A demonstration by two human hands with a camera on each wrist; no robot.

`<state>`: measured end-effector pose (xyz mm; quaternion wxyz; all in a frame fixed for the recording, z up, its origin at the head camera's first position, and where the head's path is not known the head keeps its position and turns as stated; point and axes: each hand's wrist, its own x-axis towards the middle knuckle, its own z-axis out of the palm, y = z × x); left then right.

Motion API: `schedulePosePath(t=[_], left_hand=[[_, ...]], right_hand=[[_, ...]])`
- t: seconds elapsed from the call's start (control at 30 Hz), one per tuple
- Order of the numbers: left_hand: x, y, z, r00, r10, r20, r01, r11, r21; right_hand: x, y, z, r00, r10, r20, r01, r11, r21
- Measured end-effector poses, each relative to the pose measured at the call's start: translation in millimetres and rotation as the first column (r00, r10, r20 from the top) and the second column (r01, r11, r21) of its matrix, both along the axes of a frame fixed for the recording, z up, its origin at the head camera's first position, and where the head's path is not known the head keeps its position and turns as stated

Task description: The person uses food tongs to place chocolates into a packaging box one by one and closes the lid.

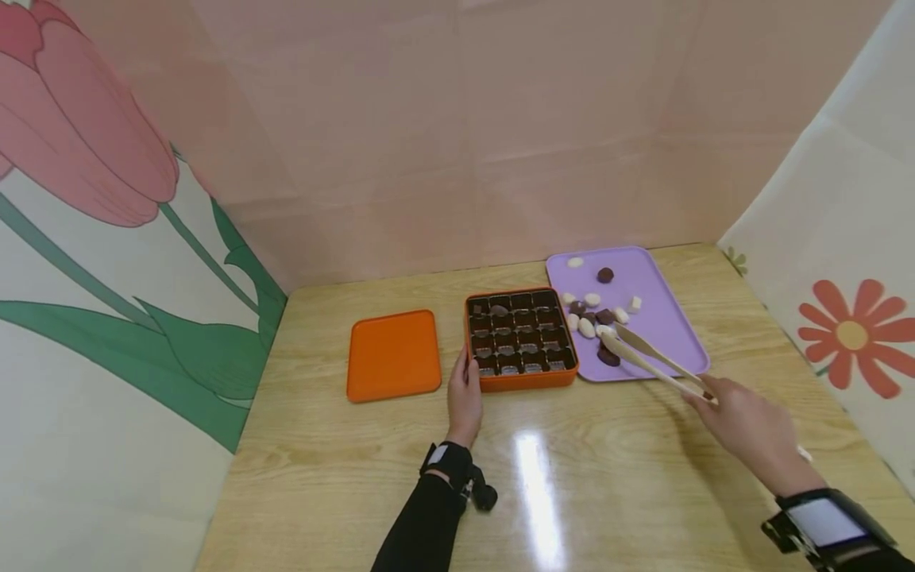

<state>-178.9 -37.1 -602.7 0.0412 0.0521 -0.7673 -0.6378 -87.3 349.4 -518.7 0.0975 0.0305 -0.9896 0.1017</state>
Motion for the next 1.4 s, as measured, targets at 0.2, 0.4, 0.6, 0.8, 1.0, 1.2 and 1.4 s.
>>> schedulePosePath(t=[0.2, 0.4, 0.6, 0.8, 1.0, 1.2, 1.4], left_hand=[[0.4, 0, -0.2, 1.0, 0.004, -0.005, -0.004, 1.0, 0.001], [0.1, -1, 0.8, 1.0, 0.0, 0.001, 0.0, 1.0, 0.002], [5.9, -1, 19.2, 1.0, -0.015, 0.002, 0.015, 1.0, -0.012], [11.8, -2, 34.6, 0.999, -0.019, -0.032, 0.019, 1.0, 0.001], [13.2, -2, 35.4, 1.0, -0.024, -0.014, 0.024, 1.0, -0.004], [8.9, 0, 21.4, 1.0, -0.016, 0.008, 0.016, 1.0, -0.002], [1.1, -1, 0.9, 1.0, -0.004, 0.001, 0.004, 1.0, 0.014]], right_hand=[[-0.3, 4, -2.5, 0.999, -0.024, 0.028, 0.025, 0.999, -0.021], [-2.2, 7, -5.0, 0.998, -0.033, 0.045, 0.034, 0.999, -0.025], [-4.3, 9, -5.3, 0.989, -0.041, 0.139, 0.045, 0.999, -0.023], [-4.9, 7, -5.4, 0.991, -0.036, 0.125, 0.038, 0.999, -0.016], [-2.4, 2, -4.7, 0.999, -0.002, 0.033, 0.001, 1.0, 0.003], [0.9, 3, -3.6, 1.0, 0.0, 0.001, 0.0, 1.0, -0.01], [-0.3, 4, 0.0, 0.999, -0.02, -0.027, 0.019, 0.999, -0.029]])
